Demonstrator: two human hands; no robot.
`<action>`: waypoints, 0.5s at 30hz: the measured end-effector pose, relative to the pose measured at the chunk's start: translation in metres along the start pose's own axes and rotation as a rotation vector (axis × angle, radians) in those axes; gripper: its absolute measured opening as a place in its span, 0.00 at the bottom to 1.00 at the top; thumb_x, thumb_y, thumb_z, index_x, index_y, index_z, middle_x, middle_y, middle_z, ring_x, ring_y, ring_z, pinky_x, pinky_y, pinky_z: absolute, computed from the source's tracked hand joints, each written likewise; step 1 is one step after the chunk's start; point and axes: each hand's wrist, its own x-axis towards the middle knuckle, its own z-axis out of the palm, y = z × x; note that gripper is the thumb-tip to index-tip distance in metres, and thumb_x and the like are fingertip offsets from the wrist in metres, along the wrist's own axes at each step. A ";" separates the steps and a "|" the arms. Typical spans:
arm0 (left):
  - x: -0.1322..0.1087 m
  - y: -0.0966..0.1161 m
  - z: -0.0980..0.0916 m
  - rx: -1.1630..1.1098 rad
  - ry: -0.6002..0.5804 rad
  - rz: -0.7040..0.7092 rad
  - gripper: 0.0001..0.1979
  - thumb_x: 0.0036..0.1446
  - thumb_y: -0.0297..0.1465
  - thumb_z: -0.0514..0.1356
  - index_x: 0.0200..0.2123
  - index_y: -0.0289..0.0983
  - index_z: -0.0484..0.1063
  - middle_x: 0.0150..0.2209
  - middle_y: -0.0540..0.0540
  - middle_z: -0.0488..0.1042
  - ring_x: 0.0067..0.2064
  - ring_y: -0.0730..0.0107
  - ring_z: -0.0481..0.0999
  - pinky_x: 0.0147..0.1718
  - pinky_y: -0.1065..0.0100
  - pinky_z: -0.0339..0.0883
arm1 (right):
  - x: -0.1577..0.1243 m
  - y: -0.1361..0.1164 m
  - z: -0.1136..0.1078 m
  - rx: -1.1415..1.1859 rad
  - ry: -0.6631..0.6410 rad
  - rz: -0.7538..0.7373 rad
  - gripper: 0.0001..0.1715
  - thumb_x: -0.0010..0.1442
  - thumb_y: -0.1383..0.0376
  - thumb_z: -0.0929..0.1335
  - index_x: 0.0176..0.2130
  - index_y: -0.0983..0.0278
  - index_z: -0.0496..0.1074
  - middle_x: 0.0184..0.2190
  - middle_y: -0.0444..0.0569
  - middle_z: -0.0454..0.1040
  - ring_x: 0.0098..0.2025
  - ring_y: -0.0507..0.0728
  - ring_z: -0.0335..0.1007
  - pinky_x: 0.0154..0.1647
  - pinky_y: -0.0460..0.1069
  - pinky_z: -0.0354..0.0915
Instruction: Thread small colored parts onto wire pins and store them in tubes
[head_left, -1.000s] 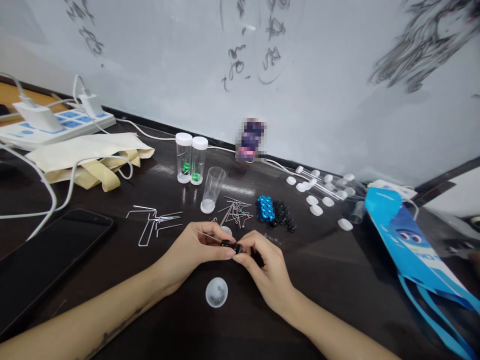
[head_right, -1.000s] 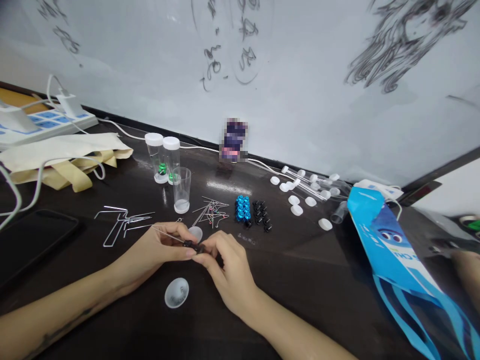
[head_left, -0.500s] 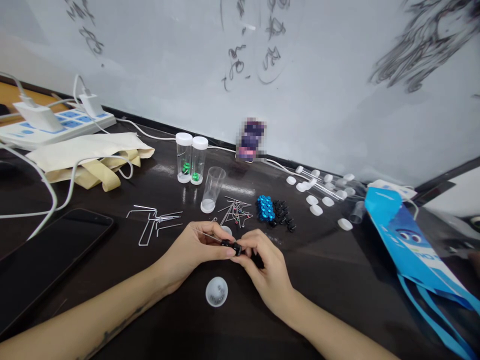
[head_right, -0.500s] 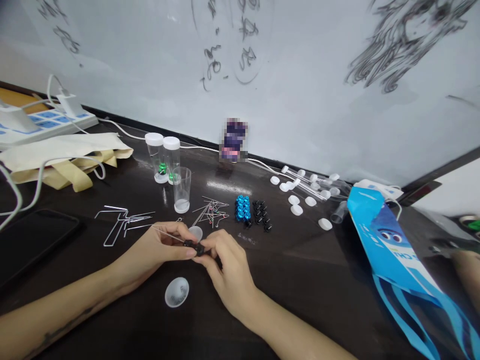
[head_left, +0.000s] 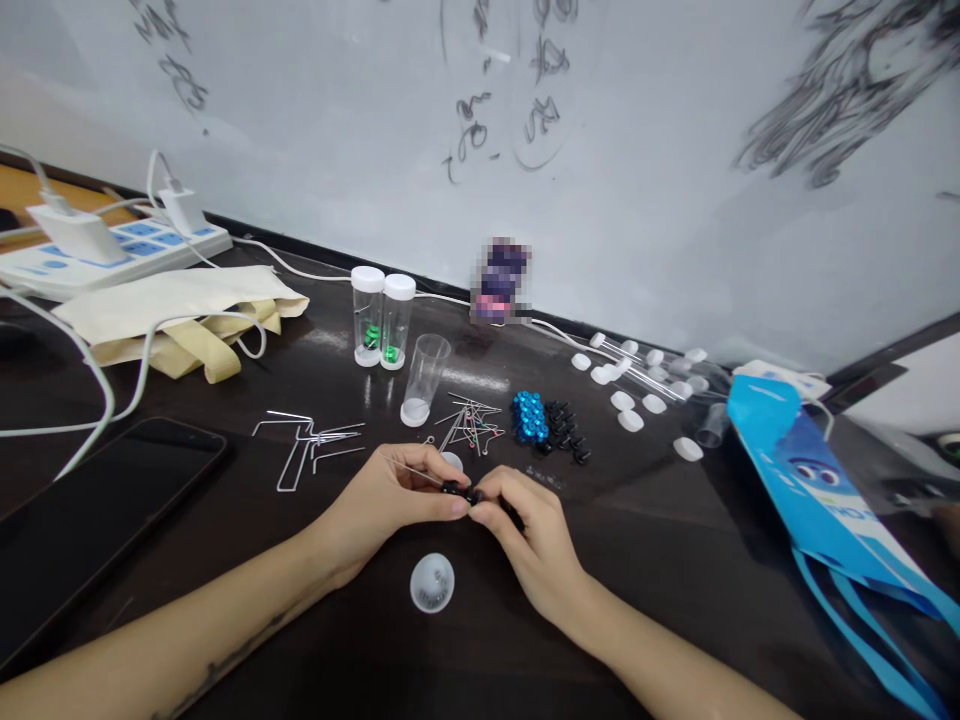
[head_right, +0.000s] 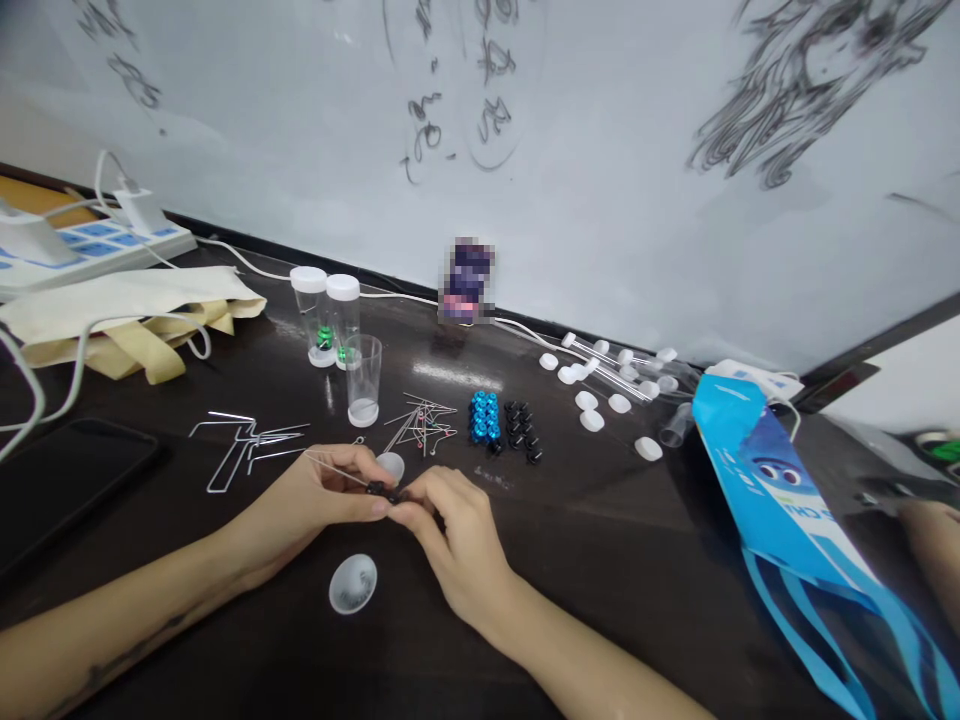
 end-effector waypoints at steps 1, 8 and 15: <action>0.000 0.000 0.000 0.003 0.000 0.000 0.09 0.40 0.26 0.72 0.28 0.37 0.78 0.32 0.50 0.78 0.34 0.74 0.74 0.36 0.71 0.65 | 0.000 0.000 0.000 -0.001 -0.006 -0.002 0.08 0.65 0.66 0.66 0.32 0.62 0.68 0.29 0.44 0.67 0.31 0.53 0.63 0.34 0.48 0.59; 0.001 -0.001 0.000 -0.004 -0.005 0.001 0.09 0.40 0.26 0.72 0.27 0.37 0.78 0.30 0.51 0.77 0.33 0.74 0.73 0.35 0.72 0.65 | -0.001 0.000 0.001 -0.009 0.006 -0.024 0.07 0.64 0.67 0.66 0.32 0.62 0.67 0.29 0.44 0.66 0.31 0.53 0.62 0.34 0.49 0.59; 0.001 -0.001 -0.001 -0.012 -0.023 0.006 0.09 0.40 0.26 0.72 0.27 0.37 0.78 0.30 0.51 0.77 0.33 0.74 0.74 0.36 0.71 0.65 | -0.001 0.001 0.001 -0.012 0.052 -0.100 0.03 0.63 0.69 0.67 0.39 0.62 0.68 0.34 0.45 0.67 0.33 0.53 0.63 0.35 0.48 0.60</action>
